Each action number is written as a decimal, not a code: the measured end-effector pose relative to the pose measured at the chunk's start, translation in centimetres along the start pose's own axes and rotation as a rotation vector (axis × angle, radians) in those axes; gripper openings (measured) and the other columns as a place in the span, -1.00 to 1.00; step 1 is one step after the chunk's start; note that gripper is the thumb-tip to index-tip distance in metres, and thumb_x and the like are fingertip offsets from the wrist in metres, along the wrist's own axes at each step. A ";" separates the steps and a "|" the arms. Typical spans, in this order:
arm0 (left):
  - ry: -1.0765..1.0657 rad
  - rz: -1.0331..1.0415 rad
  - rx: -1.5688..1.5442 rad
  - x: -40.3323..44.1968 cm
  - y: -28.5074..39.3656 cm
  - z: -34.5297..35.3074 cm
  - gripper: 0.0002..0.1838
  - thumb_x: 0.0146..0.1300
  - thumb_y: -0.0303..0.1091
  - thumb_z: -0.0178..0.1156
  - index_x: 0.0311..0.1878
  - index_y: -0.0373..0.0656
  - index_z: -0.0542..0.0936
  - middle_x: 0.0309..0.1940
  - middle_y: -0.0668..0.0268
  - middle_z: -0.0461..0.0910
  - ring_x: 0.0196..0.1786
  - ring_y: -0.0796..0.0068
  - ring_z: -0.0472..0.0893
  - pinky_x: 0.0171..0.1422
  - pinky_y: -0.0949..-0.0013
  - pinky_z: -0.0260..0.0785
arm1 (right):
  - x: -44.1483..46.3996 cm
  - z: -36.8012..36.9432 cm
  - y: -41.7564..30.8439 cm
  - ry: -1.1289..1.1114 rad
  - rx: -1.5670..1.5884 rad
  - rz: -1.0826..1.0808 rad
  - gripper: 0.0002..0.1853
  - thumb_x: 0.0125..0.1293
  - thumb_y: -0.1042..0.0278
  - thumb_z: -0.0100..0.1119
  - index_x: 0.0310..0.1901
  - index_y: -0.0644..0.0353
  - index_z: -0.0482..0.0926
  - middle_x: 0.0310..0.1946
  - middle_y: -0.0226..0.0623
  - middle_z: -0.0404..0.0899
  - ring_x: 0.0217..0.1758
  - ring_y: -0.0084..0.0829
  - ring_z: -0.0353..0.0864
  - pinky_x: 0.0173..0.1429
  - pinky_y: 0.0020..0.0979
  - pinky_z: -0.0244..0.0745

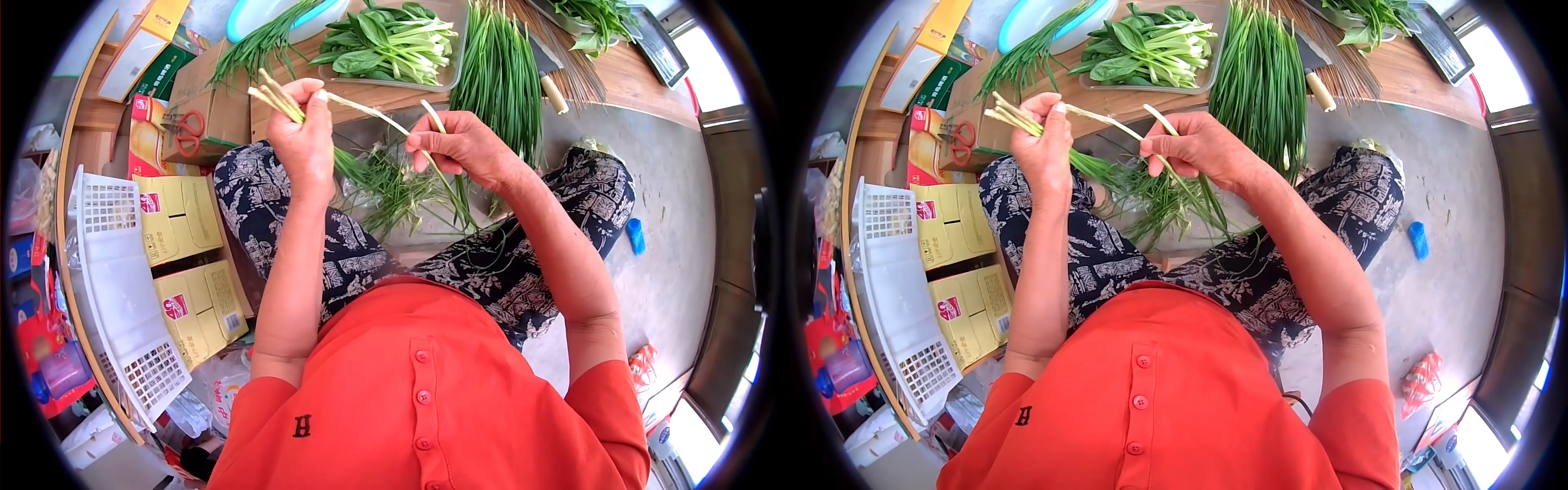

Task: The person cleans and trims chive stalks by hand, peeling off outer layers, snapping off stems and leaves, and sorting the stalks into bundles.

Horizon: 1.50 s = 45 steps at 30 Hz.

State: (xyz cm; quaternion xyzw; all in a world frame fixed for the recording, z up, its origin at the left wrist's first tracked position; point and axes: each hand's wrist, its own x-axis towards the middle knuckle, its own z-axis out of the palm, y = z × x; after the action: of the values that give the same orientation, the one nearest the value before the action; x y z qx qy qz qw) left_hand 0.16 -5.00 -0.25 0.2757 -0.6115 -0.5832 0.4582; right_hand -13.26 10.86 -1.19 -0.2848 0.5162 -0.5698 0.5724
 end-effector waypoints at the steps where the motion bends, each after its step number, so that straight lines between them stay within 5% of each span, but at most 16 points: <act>1: 0.011 -0.012 -0.002 0.1 0.0 -0.5 -0.89 0.25 -0.57 0.16 -0.16 -0.23 0.52 -0.52 0.50 0.38 -0.59 0.80 0.26 -0.57 0.67 0.06 | -0.1 -0.1 -0.1 -0.008 0.005 0.002 -0.86 0.35 0.34 0.11 -0.30 0.21 0.57 -0.55 -0.35 0.59 -0.70 -0.75 0.18 -0.65 -0.67 -0.02; 7: 0.034 -0.037 0.158 0.8 -0.4 -3.2 -0.88 0.28 -0.49 0.15 -0.14 -0.25 0.57 -0.56 0.52 0.37 -0.62 0.80 0.22 -0.60 0.67 0.02 | 0.2 -1.1 0.3 -0.046 0.097 -0.029 -0.83 0.43 0.33 -0.04 -0.19 0.19 0.52 -0.49 -0.34 0.59 -0.66 -0.74 0.17 -0.59 -0.69 0.02; 10: -0.178 -0.310 0.329 0.3 -0.6 -3.7 -0.84 0.31 -0.40 0.15 -0.13 -0.25 0.62 -0.52 0.50 0.42 -0.61 0.81 0.25 -0.60 0.69 0.04 | 0.4 -1.1 0.1 -0.048 0.142 -0.061 -0.83 0.45 0.31 -0.08 -0.15 0.19 0.49 -0.46 -0.34 0.58 -0.62 -0.73 0.19 -0.54 -0.68 0.07; 18: -0.637 -0.745 -0.025 -2.1 -0.2 -0.4 -0.87 0.32 -0.37 0.14 -0.18 -0.21 0.56 -0.34 0.42 0.53 -0.47 0.77 0.35 -0.51 0.68 0.10 | 1.3 -0.2 0.6 0.100 0.079 -0.185 -0.83 0.43 0.25 0.00 -0.18 0.17 0.46 -0.48 -0.45 0.55 -0.56 -0.69 0.35 -0.50 -0.68 0.17; 21: -0.691 -0.763 -0.067 -2.8 -0.8 0.9 -0.89 0.32 -0.36 0.15 -0.20 -0.18 0.57 -0.34 0.41 0.55 -0.47 0.76 0.37 -0.51 0.65 0.10 | 0.9 0.8 -0.5 0.141 0.018 -0.234 -0.80 0.28 0.27 0.25 -0.20 0.20 0.52 -0.49 -0.50 0.53 -0.54 -0.70 0.44 -0.50 -0.66 0.27; 28: -0.712 -0.751 0.040 -3.5 -0.7 2.3 -0.81 0.36 -0.27 0.12 -0.20 -0.20 0.56 -0.33 0.36 0.57 -0.46 0.71 0.42 -0.49 0.60 0.16 | 2.0 0.2 -0.1 0.185 -0.031 -0.249 -0.87 0.31 0.32 0.21 -0.29 0.20 0.58 -0.47 -0.46 0.61 -0.50 -0.72 0.45 -0.45 -0.67 0.29; 31: -0.785 -0.634 -0.061 -3.1 -1.0 1.5 -0.65 0.44 -0.19 -0.01 -0.05 -0.33 0.54 -0.25 0.29 0.57 -0.33 0.55 0.54 -0.23 0.47 0.42 | 1.7 -0.4 -0.3 0.248 0.016 -0.233 -0.88 0.31 0.33 0.20 -0.30 0.20 0.60 -0.50 -0.49 0.58 -0.58 -0.73 0.33 -0.50 -0.66 0.21; 35: -0.635 -0.528 -0.076 -2.8 -1.7 0.7 -0.61 0.46 -0.22 -0.08 0.07 -0.38 0.49 -0.19 0.24 0.58 -0.17 0.45 0.58 -0.02 0.42 0.48 | 1.6 -2.2 -1.3 0.307 0.104 -0.252 -0.87 0.31 0.31 0.19 -0.30 0.18 0.60 -0.49 -0.49 0.57 -0.62 -0.75 0.22 -0.54 -0.67 0.09; 38: -0.597 -0.501 0.106 -1.9 -0.9 -0.9 -0.65 0.46 -0.20 -0.09 -0.15 -0.30 0.56 -0.34 0.26 0.58 -0.46 0.62 0.48 -0.43 0.59 0.29 | 1.4 -3.9 -1.8 0.288 0.161 -0.253 -0.80 0.40 0.26 0.07 -0.18 0.21 0.57 -0.48 -0.51 0.54 -0.66 -0.75 0.16 -0.58 -0.68 0.00; 39: -0.546 -0.496 0.109 -1.7 -0.8 -1.0 -0.65 0.45 -0.17 -0.05 -0.31 -0.25 0.54 -0.41 0.30 0.57 -0.57 0.69 0.36 -0.55 0.61 0.09 | 1.3 -4.3 -2.0 0.278 0.186 -0.259 -0.81 0.40 0.27 0.07 -0.19 0.21 0.56 -0.48 -0.51 0.54 -0.66 -0.75 0.16 -0.58 -0.68 0.00; 45: -0.583 -0.498 0.055 -1.9 1.5 0.9 -0.82 0.28 -0.25 0.23 -0.27 -0.17 0.56 -0.43 0.42 0.53 -0.56 0.76 0.33 -0.56 0.66 0.06 | 1.4 -3.8 -2.0 0.284 0.150 -0.250 -0.84 0.33 0.28 0.18 -0.32 0.18 0.55 -0.51 -0.48 0.54 -0.67 -0.75 0.16 -0.59 -0.66 0.00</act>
State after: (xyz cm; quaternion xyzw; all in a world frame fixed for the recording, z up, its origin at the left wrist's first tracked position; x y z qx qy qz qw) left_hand 0.45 -2.66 0.87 0.2504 -0.6458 -0.7140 0.1018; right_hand -17.72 10.17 -0.84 -0.2201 0.5086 -0.7076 0.4384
